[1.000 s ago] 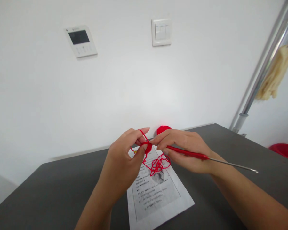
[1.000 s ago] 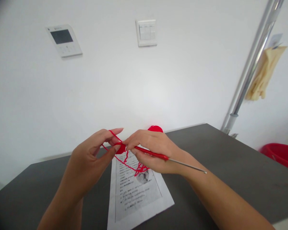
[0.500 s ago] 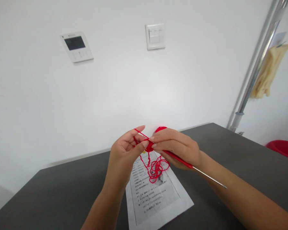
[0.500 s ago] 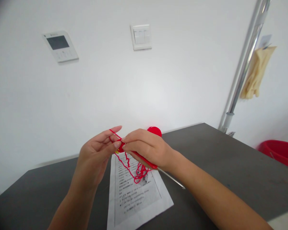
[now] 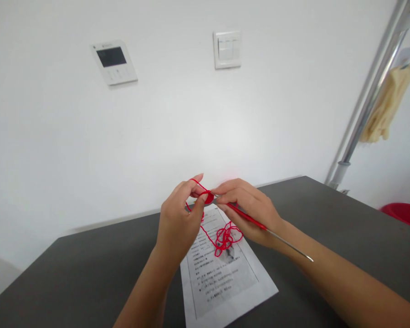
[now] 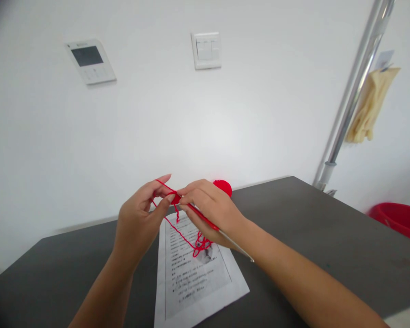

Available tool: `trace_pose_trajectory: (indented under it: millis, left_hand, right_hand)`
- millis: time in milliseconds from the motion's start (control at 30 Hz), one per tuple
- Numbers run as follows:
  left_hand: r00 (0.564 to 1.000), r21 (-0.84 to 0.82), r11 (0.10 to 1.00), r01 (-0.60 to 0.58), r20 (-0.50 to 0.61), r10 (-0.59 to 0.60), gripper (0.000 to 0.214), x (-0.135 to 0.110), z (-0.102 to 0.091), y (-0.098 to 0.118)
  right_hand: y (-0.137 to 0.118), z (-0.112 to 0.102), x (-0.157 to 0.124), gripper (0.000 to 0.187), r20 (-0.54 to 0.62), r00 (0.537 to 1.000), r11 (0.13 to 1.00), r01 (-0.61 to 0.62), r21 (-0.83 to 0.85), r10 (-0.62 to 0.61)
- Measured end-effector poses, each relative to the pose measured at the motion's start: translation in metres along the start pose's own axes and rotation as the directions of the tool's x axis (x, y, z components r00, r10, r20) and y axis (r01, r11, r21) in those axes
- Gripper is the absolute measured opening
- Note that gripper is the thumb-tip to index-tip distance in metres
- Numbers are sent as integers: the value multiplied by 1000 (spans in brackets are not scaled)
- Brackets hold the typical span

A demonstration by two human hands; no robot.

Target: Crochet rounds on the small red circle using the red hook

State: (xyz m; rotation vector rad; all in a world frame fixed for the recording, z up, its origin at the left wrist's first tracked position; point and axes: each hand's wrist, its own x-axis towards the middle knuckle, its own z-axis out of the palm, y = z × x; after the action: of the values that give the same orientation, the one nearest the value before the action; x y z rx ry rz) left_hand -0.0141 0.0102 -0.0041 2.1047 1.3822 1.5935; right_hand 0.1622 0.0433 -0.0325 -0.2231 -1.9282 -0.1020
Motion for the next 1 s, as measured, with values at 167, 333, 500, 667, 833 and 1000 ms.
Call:
trace_pose_trajectory:
  millis: [167, 333, 500, 667, 833, 1000]
  left_hand:
    - [998, 88, 994, -60, 37, 57, 13, 6, -2, -8]
    - [998, -33, 999, -18, 52, 19, 23, 7, -1, -13]
    - [913, -449, 805, 388, 308, -268, 31, 9, -8, -12]
    - [865, -543, 687, 484, 417, -279, 28, 10, -12, -10]
    - [869, -468, 751, 466, 401, -289, 25, 10, -17, -9]
    - [914, -280, 912, 299, 360, -189, 17, 11, -20, -14]
  right_hand:
    - [-5, -16, 7, 14, 124, 985, 990, -126, 55, 118]
    - [-5, -21, 8, 5, 205, 848, 800, -529, 284, 488]
    - [2, -8, 2, 10, 99, 856, 680, -468, 564, 507]
    - [8, -5, -1, 12, 6, 999, 968, -38, 248, 37]
    - [4, -5, 0, 18, 58, 998, 984, -5, 180, -6]
    - [-2, -4, -1, 15, 21, 997, 981, -72, 181, 69]
